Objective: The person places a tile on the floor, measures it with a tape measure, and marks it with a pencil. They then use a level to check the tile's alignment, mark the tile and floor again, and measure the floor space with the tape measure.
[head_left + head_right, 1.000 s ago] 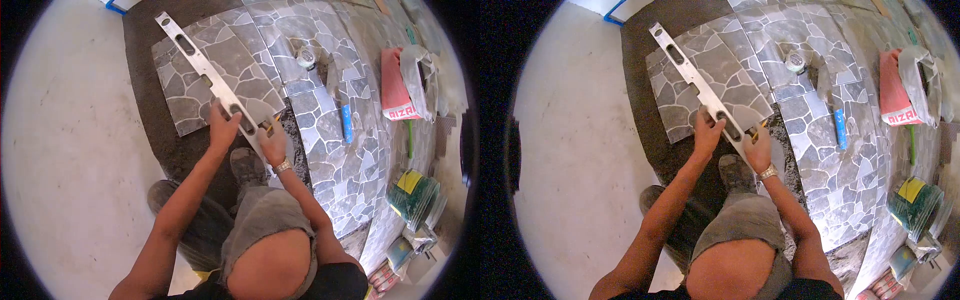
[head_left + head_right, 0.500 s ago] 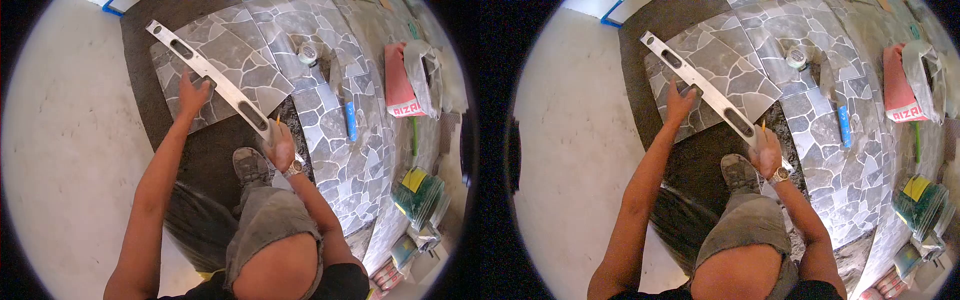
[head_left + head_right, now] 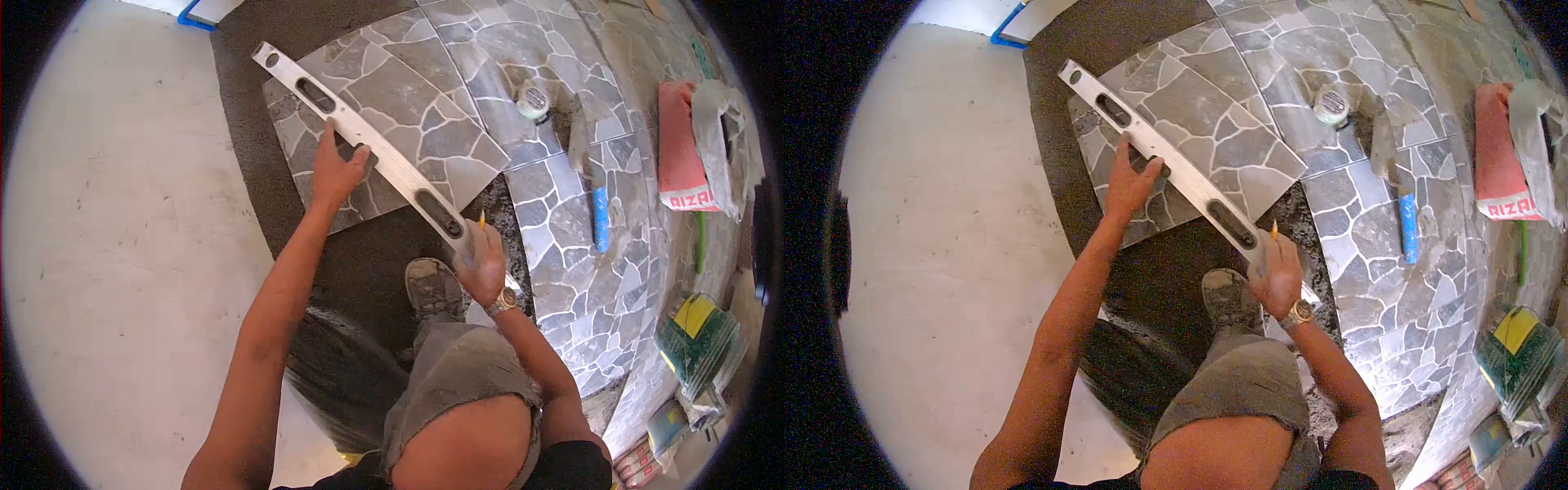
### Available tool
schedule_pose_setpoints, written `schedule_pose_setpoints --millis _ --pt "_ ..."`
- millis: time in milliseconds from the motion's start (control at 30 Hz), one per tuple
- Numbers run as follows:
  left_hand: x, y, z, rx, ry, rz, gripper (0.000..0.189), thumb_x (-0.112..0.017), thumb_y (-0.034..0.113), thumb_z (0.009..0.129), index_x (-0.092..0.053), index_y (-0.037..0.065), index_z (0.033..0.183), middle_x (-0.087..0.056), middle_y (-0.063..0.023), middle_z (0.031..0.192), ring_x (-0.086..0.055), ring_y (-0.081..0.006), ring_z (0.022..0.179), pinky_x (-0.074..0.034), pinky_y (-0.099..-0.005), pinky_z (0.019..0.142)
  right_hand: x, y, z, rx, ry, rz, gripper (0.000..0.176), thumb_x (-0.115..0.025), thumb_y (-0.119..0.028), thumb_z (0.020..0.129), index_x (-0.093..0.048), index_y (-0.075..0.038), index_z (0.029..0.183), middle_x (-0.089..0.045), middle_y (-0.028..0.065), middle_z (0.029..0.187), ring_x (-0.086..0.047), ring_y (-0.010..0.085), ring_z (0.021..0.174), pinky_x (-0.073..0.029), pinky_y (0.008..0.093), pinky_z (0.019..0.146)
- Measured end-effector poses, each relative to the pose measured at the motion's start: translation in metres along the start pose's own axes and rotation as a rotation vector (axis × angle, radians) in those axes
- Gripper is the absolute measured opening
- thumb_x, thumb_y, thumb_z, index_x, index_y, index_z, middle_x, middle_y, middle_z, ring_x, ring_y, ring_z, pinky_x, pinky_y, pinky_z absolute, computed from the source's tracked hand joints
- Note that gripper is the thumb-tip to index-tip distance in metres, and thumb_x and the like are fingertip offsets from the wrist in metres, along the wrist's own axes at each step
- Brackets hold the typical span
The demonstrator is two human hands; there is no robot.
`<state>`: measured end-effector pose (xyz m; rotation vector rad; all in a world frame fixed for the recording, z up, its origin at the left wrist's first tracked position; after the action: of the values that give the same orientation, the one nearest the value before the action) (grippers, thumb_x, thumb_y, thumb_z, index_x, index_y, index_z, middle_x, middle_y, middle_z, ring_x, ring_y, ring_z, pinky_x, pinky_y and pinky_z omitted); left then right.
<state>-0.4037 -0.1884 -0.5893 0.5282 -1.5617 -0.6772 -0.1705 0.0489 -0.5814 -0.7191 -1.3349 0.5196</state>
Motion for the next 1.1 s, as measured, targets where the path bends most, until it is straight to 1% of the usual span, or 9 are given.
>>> schedule_pose_setpoints --millis 133,300,400,500,600,700,900,1000,1100 --pt "-0.001 -0.006 0.003 0.031 -0.023 0.034 0.086 -0.075 0.026 0.081 -0.031 -0.007 0.147 -0.045 -0.0296 0.143 -0.046 -0.0401 0.132 -0.036 -0.0429 0.11 0.0 0.003 -0.002 -0.044 -0.029 -0.034 0.063 -0.072 -0.009 0.071 -0.052 0.0 0.13 -0.053 0.0236 0.119 -0.052 0.0413 0.109 -0.045 0.0476 0.095" --pt "-0.007 -0.009 0.007 0.044 -0.051 -0.013 0.087 -0.076 0.029 0.081 -0.031 -0.006 0.148 -0.044 -0.0283 0.145 -0.045 -0.0394 0.134 -0.036 -0.0419 0.111 0.004 0.006 0.003 -0.05 -0.042 -0.027 0.063 -0.072 -0.007 0.071 -0.052 0.0 0.13 -0.053 0.0237 0.119 -0.053 0.0412 0.108 -0.046 0.0472 0.094" --pt "-0.004 0.001 0.007 0.065 -0.057 0.052 0.091 -0.077 0.034 0.081 -0.029 -0.006 0.148 -0.041 -0.0296 0.147 -0.043 -0.0402 0.135 -0.035 -0.0415 0.112 0.006 0.006 0.006 -0.073 -0.078 -0.01 0.063 -0.072 -0.004 0.071 -0.052 0.0 0.131 -0.053 0.0245 0.121 -0.053 0.0421 0.11 -0.047 0.0459 0.096" --pt "-0.006 0.001 0.014 -0.011 -0.009 0.249 0.097 -0.079 0.037 0.079 -0.027 -0.006 0.148 -0.038 -0.0315 0.147 -0.042 -0.042 0.136 -0.034 -0.0414 0.113 0.007 0.006 0.006 -0.078 -0.085 -0.002 0.063 -0.072 -0.003 0.071 -0.052 0.0 0.131 -0.053 0.0244 0.121 -0.053 0.0425 0.111 -0.046 0.0457 0.096" --pt "-0.01 -0.006 0.021 0.022 -0.08 0.122 0.101 -0.081 0.038 0.077 -0.025 -0.007 0.147 -0.036 -0.0332 0.147 -0.04 -0.0431 0.136 -0.034 -0.0419 0.113 0.009 0.005 0.006 -0.07 -0.094 0.019 0.063 -0.072 -0.004 0.072 -0.051 0.0 0.131 -0.053 0.0244 0.121 -0.053 0.0425 0.111 -0.046 0.0459 0.096" --pt "-0.009 -0.005 0.019 0.025 -0.081 0.073 0.102 -0.082 0.043 0.076 -0.025 -0.001 0.148 -0.042 -0.0332 0.143 -0.044 -0.0433 0.134 -0.036 -0.045 0.111 0.009 0.005 0.006 -0.06 -0.086 0.015 0.062 -0.071 -0.006 0.072 -0.052 0.0 0.131 -0.052 0.0247 0.121 -0.053 0.0424 0.11 -0.046 0.0467 0.096" --pt "-0.009 -0.001 0.019 0.095 -0.122 0.064 0.102 -0.081 0.045 0.077 -0.022 0.004 0.15 -0.044 -0.0344 0.141 -0.046 -0.0443 0.131 -0.037 -0.0462 0.11 0.009 0.005 0.005 -0.043 -0.056 0.016 0.06 -0.069 -0.006 0.072 -0.052 0.001 0.129 -0.053 0.0246 0.119 -0.053 0.0422 0.107 -0.045 0.0479 0.094" --pt "-0.006 0.008 0.016 0.151 -0.14 0.099 0.101 -0.082 0.038 0.076 -0.024 -0.005 0.147 -0.043 -0.0337 0.141 -0.048 -0.042 0.131 -0.038 -0.0433 0.109 0.011 0.005 0.006 -0.042 -0.054 0.025 0.061 -0.069 -0.006 0.071 -0.052 0.002 0.129 -0.053 0.0243 0.118 -0.054 0.0422 0.106 -0.046 0.048 0.094" --pt "-0.007 0.007 0.018 0.125 -0.122 0.11 0.101 -0.082 0.039 0.077 -0.023 -0.004 0.147 -0.046 -0.0343 0.139 -0.05 -0.0425 0.128 -0.039 -0.0439 0.108 0.01 0.006 0.006 -0.046 -0.07 0.03 0.062 -0.07 -0.006 0.071 -0.051 0.002 0.13 -0.053 0.0244 0.118 -0.053 0.0422 0.107 -0.046 0.0478 0.094"
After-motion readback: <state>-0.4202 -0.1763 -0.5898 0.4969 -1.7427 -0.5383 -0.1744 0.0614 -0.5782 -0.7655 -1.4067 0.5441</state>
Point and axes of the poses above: each hand's wrist, its own z-axis towards the middle knuckle, its own x-axis out of the back of the hand, y = z × x, the point moved 7 cm from there along z, towards the middle knuckle
